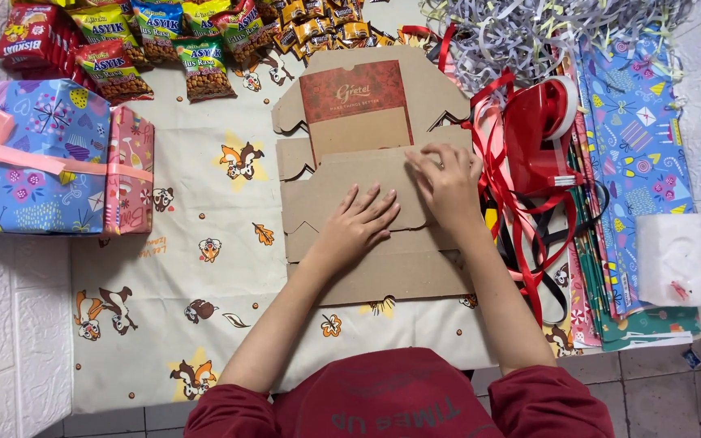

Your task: The person assembles a flat cardboard box by folding along pre-scored lines and tucking flaps into slots. They work methodically, folding side panels and securing them to form the box structure.

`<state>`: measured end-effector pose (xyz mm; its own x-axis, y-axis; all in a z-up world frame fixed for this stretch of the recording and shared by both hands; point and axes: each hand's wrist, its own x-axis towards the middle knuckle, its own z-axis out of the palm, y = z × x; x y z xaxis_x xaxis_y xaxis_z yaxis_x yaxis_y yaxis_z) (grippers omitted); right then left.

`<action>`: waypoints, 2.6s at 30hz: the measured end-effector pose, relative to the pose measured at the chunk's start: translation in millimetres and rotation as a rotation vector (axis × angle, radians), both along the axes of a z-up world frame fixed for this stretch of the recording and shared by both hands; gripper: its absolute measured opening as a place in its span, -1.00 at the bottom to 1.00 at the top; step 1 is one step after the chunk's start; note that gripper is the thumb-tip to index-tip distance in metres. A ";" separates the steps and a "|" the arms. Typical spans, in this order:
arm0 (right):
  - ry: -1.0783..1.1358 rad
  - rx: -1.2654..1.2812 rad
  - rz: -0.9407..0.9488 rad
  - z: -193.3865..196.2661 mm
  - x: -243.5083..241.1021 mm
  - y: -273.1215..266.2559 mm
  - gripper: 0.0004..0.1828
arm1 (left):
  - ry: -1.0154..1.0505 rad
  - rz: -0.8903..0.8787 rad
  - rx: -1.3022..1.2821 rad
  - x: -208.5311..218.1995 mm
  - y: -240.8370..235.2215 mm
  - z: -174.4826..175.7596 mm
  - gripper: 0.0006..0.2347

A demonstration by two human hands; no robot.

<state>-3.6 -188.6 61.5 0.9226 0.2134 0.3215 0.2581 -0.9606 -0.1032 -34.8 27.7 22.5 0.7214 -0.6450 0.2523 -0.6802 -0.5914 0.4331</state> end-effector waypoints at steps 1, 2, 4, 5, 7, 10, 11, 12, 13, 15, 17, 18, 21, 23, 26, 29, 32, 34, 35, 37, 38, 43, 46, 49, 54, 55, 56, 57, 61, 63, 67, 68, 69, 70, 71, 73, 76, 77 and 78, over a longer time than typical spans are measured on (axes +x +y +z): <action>-0.023 0.030 0.089 2.9 -9.1 0.9 -0.72 | -0.111 0.026 -0.097 -0.4 -1.0 -2.4 -0.64; -0.046 0.059 0.177 5.8 -18.3 1.6 -0.82 | -0.222 0.052 -0.193 -0.9 -2.3 -4.8 -0.67; -0.025 0.111 0.239 16.8 -35.1 2.2 -0.85 | -0.298 0.064 -0.211 -3.4 0.3 1.1 -0.77; -0.009 0.164 0.306 22.5 -42.7 2.9 -0.85 | -0.379 0.080 -0.227 -4.1 1.9 4.3 -0.87; -0.027 0.180 0.334 29.4 -52.4 2.9 -0.75 | -0.448 0.091 -0.251 -2.1 1.3 12.7 -0.90; -0.109 0.165 0.340 26.1 -57.7 0.4 -0.58 | -0.551 0.102 -0.295 1.9 -1.7 33.4 -0.94; -0.172 0.137 0.319 22.6 -58.0 -0.1 -0.49 | -0.585 0.103 -0.314 3.4 -2.2 41.8 -0.94; -0.173 0.136 0.317 27.5 -55.5 2.6 -0.49 | -0.585 0.100 -0.315 5.1 -3.2 49.6 -0.94; -0.258 0.146 0.309 32.5 -51.9 5.6 -0.64 | -0.620 0.094 -0.335 7.7 -3.7 57.9 -0.95; -0.348 0.156 0.303 40.8 -45.4 10.5 -0.79 | -0.660 0.089 -0.355 11.8 -4.2 67.4 -0.96; -0.442 0.153 0.295 47.2 -39.2 14.2 -0.93 | -0.694 0.108 -0.363 15.6 -4.1 69.5 -0.95; -0.445 0.153 0.297 51.1 -38.2 15.8 -0.93 | -0.697 0.109 -0.362 16.1 -1.8 74.9 -0.95; -0.475 0.188 0.307 60.9 -36.5 17.7 -0.93 | -0.705 0.182 -0.287 15.1 6.0 82.5 -0.92; -0.503 0.213 0.292 65.3 -35.3 16.5 -0.90 | -0.677 0.217 -0.215 11.7 14.0 77.0 -0.93; -0.523 0.227 0.298 82.0 -34.7 28.6 -0.96 | -0.758 0.223 -0.262 14.2 10.7 84.1 -0.96; -0.549 0.201 0.324 88.9 -36.0 41.9 -0.98 | -0.767 0.232 -0.273 13.8 6.9 86.0 -0.95; -0.545 0.237 0.321 78.4 -33.0 40.7 -0.94 | -0.772 0.254 -0.266 13.8 3.5 96.5 -0.92; -0.556 0.238 0.337 77.1 -32.8 41.3 -0.93 | -0.771 0.262 -0.265 14.4 4.6 99.6 -0.91; -0.563 0.236 0.349 76.2 -33.4 40.9 -0.92 | -0.765 0.268 -0.266 14.3 4.4 100.7 -0.90; -0.572 0.247 0.362 76.8 -34.1 42.3 -0.92 | -0.762 0.270 -0.275 13.3 3.5 103.4 -0.90; -0.580 0.259 0.375 77.1 -34.2 43.1 -0.92 | -0.757 0.273 -0.284 13.0 3.2 104.9 -0.89; -0.537 0.232 0.383 80.0 -26.9 42.6 -0.91 | -0.751 0.282 -0.268 15.8 2.4 102.8 -0.90; -0.487 0.227 0.373 79.6 -25.0 41.0 -0.93 | -0.738 0.274 -0.266 17.2 2.4 100.4 -0.91; -0.502 0.298 0.380 71.0 -21.9 38.1 -0.95 | -0.723 0.277 -0.265 17.4 2.5 98.2 -0.91; -0.566 0.426 0.405 72.5 -19.3 39.9 -0.88 | -0.710 0.290 -0.270 18.5 1.0 94.5 -0.91; -0.583 0.444 0.402 75.6 -18.0 40.4 -0.84 | -0.705 0.295 -0.267 19.5 0.4 93.8 -0.92; -0.599 0.461 0.398 78.8 -16.8 41.0 -0.80 | -0.700 0.299 -0.264 20.5 -0.2 93.2 -0.92; -0.601 0.459 0.400 78.5 -15.6 39.9 -0.80 | -0.702 0.300 -0.266 20.5 1.4 98.5 -0.92; -0.614 0.469 0.366 76.9 -11.6 30.6 -0.80 | -0.644 0.341 -0.231 20.0 14.4 111.4 -0.95; -0.622 0.469 0.360 76.1 -11.2 27.3 -0.81 | -0.650 0.365 -0.235 20.5 20.8 112.1 -0.96; -0.584 0.355 0.343 81.3 -12.9 33.4 -0.89 | -0.664 0.360 -0.256 20.8 23.3 115.0 -0.91; -0.574 0.296 0.314 84.3 -12.9 35.9 -0.91 | -0.671 0.371 -0.259 20.7 22.7 117.2 -0.89; -0.574 0.296 0.313 88.4 -14.2 40.3 -0.91 | -0.671 0.370 -0.258 21.0 22.5 119.1 -0.89; -0.578 0.273 0.322 92.4 -15.6 44.6 -0.92 | -0.685 0.376 -0.249 21.3 22.2 120.9 -0.88; -0.582 0.251 0.332 96.4 -17.2 49.1 -0.88 | -0.700 0.383 -0.238 21.1 22.0 122.7 -0.86; -0.575 0.267 0.349 93.6 -17.1 54.6 -0.90 | -0.709 0.368 -0.223 21.5 19.7 123.1 -0.86; -0.555 0.307 0.367 91.6 -16.4 58.8 -0.93 | -0.722 0.350 -0.213 22.3 17.6 121.4 -0.86; -0.540 0.329 0.368 91.1 -16.2 59.4 -0.92 | -0.723 0.347 -0.218 22.6 17.0 120.2 -0.86; -0.541 0.329 0.368 91.9 -15.6 60.5 -0.92 | -0.723 0.347 -0.218 22.9 17.2 118.6 -0.86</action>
